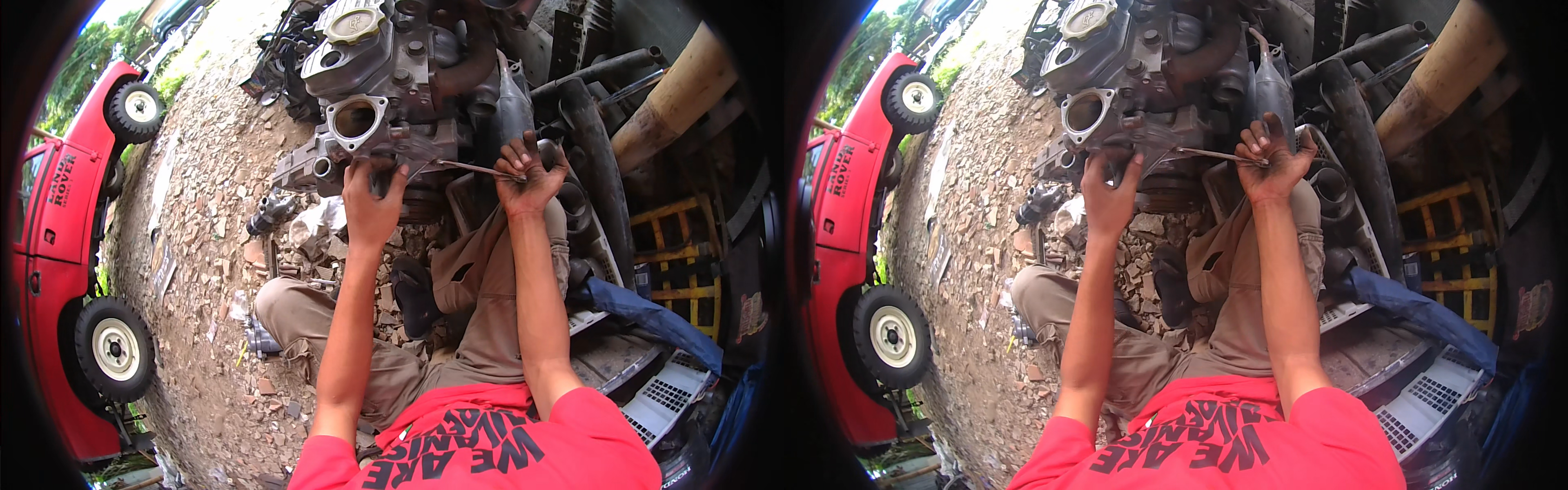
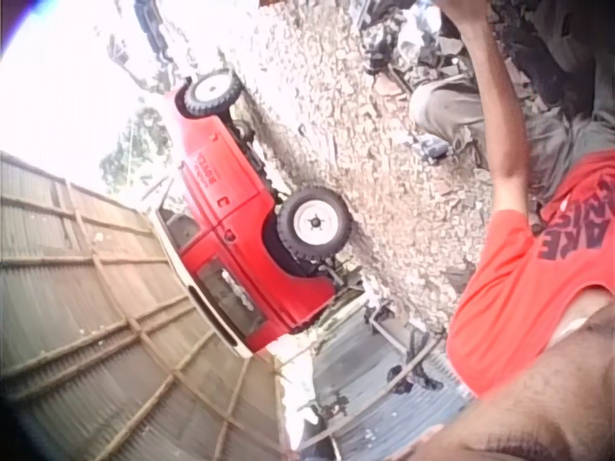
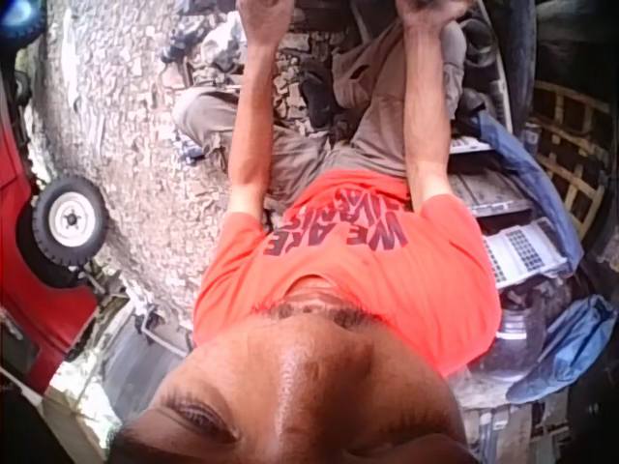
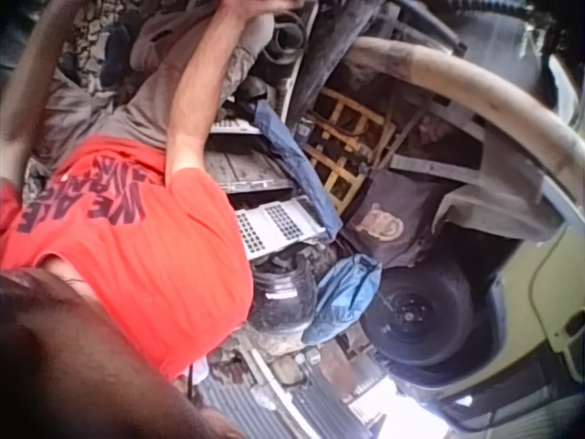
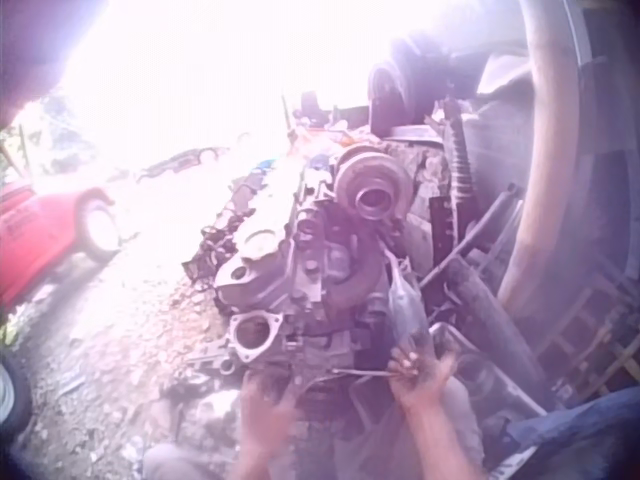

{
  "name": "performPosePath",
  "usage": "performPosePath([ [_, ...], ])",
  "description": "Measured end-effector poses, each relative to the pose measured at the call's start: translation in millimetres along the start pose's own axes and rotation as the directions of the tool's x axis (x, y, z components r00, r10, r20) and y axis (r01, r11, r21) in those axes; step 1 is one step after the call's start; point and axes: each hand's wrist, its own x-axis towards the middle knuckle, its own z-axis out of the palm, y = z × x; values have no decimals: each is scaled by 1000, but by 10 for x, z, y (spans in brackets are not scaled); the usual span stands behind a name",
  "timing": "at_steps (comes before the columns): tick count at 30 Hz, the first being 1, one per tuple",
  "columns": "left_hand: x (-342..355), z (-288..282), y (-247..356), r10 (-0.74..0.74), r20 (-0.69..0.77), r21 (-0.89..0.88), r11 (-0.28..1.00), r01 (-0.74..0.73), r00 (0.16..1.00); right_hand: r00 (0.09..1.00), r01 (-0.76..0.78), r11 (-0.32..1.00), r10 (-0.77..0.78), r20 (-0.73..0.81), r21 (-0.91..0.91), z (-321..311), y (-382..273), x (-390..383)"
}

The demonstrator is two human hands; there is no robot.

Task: The person sits on the ground and uses a wrench to loosen and remove bolts from a car engine block. They repeatedly reposition the wrench and remove bolts one by one, placing them on the ground.

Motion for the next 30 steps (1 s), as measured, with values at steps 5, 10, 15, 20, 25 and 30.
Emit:
performPosePath([
  [5,2,-41,-97,203,63,82,975,-208,977,995,48,983,-63,-80,-178,157,79,-27],
  [10,-30,20,-129,197,-19,90,977,-195,980,992,80,989,-91,-86,-125,146,84,27],
  [15,-28,29,-100,171,-23,111,980,-168,985,997,62,982,-70,-41,-176,115,64,0],
  [20,-21,29,-113,179,-30,119,978,-174,983,998,57,983,-50,42,-175,76,61,24],
  [25,-17,26,-131,200,-32,105,975,-196,979,994,65,983,-49,99,-170,72,62,15],
  [30,-22,22,-113,196,-37,100,976,-191,980,932,61,917,88,350,-394,378,61,108],
])
